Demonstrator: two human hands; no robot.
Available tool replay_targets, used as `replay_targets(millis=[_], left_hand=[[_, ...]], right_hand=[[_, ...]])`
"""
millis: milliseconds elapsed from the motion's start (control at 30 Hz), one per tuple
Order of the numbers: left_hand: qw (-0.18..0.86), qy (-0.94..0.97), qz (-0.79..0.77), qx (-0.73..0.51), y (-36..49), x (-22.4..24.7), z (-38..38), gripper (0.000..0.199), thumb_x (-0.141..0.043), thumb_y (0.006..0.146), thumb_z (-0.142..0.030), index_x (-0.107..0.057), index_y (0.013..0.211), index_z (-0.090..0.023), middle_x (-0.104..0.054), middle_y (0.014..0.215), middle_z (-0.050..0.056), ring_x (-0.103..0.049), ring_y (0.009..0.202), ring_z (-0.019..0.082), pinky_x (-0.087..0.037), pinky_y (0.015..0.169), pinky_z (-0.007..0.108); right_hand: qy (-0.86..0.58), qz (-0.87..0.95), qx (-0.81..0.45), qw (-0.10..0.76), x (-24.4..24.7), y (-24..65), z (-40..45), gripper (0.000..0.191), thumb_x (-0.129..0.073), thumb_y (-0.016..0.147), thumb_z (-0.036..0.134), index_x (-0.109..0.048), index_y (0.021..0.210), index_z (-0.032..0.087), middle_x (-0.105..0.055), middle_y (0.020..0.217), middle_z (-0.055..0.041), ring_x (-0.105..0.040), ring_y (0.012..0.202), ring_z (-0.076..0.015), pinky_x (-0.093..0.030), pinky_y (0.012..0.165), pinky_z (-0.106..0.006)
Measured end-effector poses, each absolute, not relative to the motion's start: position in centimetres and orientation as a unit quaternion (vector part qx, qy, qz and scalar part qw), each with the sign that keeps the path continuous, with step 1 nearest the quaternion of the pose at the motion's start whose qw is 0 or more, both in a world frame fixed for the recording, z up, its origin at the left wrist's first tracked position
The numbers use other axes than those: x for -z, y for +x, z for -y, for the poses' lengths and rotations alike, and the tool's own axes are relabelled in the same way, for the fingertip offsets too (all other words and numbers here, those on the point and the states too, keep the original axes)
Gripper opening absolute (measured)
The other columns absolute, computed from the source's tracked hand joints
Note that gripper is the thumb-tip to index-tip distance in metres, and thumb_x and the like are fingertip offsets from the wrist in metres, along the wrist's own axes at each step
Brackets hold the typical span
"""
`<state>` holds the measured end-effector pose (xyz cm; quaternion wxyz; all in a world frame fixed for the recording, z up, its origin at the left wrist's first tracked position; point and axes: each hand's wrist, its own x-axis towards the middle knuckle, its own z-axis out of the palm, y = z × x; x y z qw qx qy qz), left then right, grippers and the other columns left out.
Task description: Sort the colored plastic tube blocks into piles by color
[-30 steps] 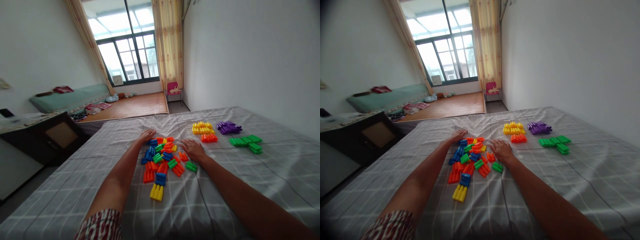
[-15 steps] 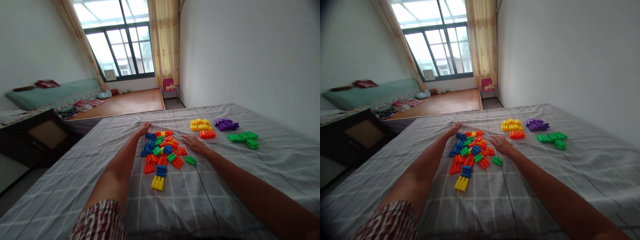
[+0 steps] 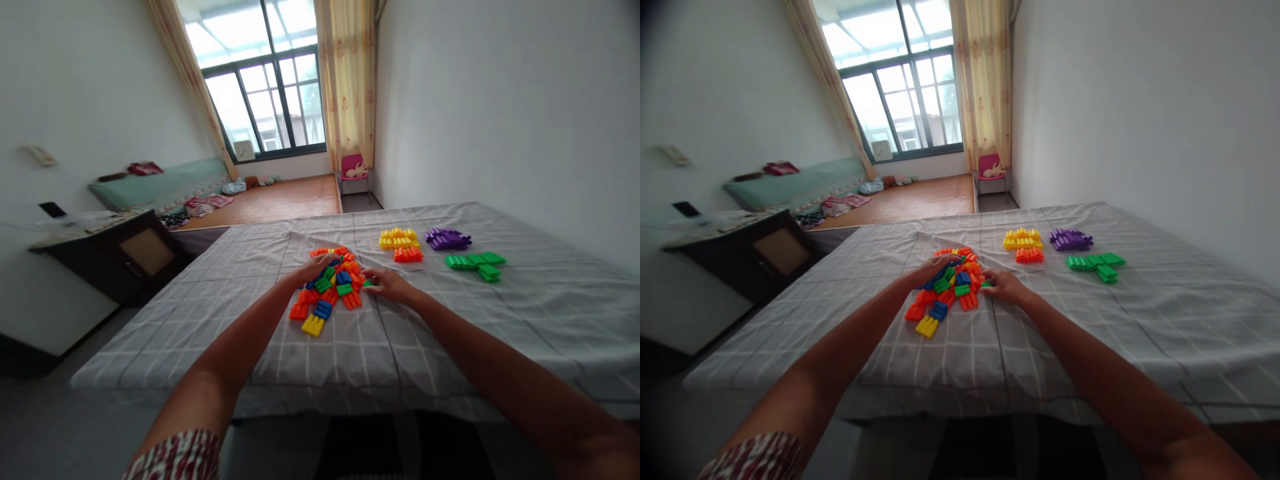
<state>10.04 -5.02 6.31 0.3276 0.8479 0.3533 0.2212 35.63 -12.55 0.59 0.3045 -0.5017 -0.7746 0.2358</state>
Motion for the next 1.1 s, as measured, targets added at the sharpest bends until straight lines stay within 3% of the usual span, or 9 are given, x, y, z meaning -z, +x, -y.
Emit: replay_targets(millis=[100,200,300,400,633,867,967,1100], left_hand=[[0.274,0.867,-0.354,-0.218,10.0,-7.2,7.2,0.062,-0.022,0.094,-0.056,-0.057,0.129,-0.019,-0.054,0.137,0.005,-0.042,0.131,0.023,-0.028,0.113,0.038],[0.182,0.871,-0.42,-0.178,7.1,-6.4,10.0,0.061,-0.03,0.091,-0.06,-0.052,0.135,-0.023,-0.041,0.148,0.005,-0.029,0.14,0.024,-0.02,0.116,0.04],[0.16,0.83,-0.525,-0.094,3.8,-4.4,13.2,0.084,-0.054,0.075,-0.069,-0.036,0.145,-0.027,-0.023,0.156,0.008,-0.021,0.142,0.032,-0.021,0.114,0.048],[0.163,0.811,-0.553,-0.097,2.6,-2.2,15.4,0.102,-0.063,0.066,-0.069,-0.022,0.15,-0.028,-0.015,0.158,0.011,-0.017,0.143,0.034,-0.022,0.113,0.049],[0.159,0.78,-0.57,-0.204,8.5,0.3,14.0,0.088,-0.055,0.08,-0.055,-0.024,0.149,-0.009,-0.018,0.156,0.02,-0.012,0.145,0.03,-0.018,0.116,0.046],[0.101,0.79,-0.526,-0.298,11.4,-0.2,12.4,0.058,-0.055,0.083,-0.049,-0.052,0.133,-0.021,-0.042,0.145,0.013,-0.034,0.137,0.028,-0.026,0.114,0.046],[0.056,0.76,-0.561,-0.323,9.4,-1.7,10.9,0.045,-0.053,0.085,-0.041,-0.058,0.125,-0.02,-0.047,0.142,0.012,-0.037,0.135,0.026,-0.025,0.115,0.045],[0.073,0.719,-0.611,-0.323,6.4,-3.1,7.9,0.039,-0.048,0.087,-0.032,-0.06,0.121,-0.017,-0.058,0.131,0.013,-0.047,0.127,0.025,-0.032,0.111,0.044]], right_hand=[[-0.488,0.784,-0.172,0.343,0.2,36.3,13.3,0.032,-0.063,0.081,0.035,-0.066,0.109,0.02,-0.07,0.104,-0.0075,-0.065,0.088,-0.0211,-0.051,0.082,-0.035],[-0.469,0.788,-0.137,0.374,1.0,36.7,13.7,0.031,-0.062,0.083,0.035,-0.066,0.109,0.018,-0.069,0.107,-0.0102,-0.064,0.096,-0.0225,-0.049,0.088,-0.037],[-0.466,0.778,-0.162,0.389,1.5,36.8,13.7,0.037,-0.065,0.081,0.032,-0.063,0.115,0.018,-0.068,0.109,-0.0108,-0.065,0.091,-0.0208,-0.052,0.085,-0.036],[-0.471,0.756,-0.204,0.405,1.7,37.0,13.5,0.046,-0.069,0.078,0.03,-0.057,0.122,0.021,-0.068,0.109,-0.0087,-0.067,0.088,-0.0191,-0.054,0.081,-0.035],[-0.462,0.741,-0.259,0.413,2.0,38.1,13.0,0.033,-0.064,0.075,0.015,-0.062,0.108,0.021,-0.071,0.099,-0.0049,-0.069,0.089,-0.0179,-0.055,0.084,-0.035],[-0.456,0.749,-0.233,0.421,1.7,38.1,13.4,0.031,-0.054,0.084,0.025,-0.059,0.114,0.023,-0.071,0.106,-0.0046,-0.068,0.088,-0.0181,-0.054,0.084,-0.036],[-0.458,0.758,-0.206,0.415,1.4,38.1,13.7,0.03,-0.05,0.085,0.023,-0.06,0.113,0.022,-0.07,0.108,-0.0052,-0.067,0.094,-0.0192,-0.052,0.087,-0.037],[-0.47,0.75,-0.205,0.417,1.2,38.2,13.8,0.029,-0.05,0.085,0.023,-0.062,0.111,0.021,-0.071,0.106,-0.005,-0.066,0.094,-0.0195,-0.052,0.086,-0.037]])
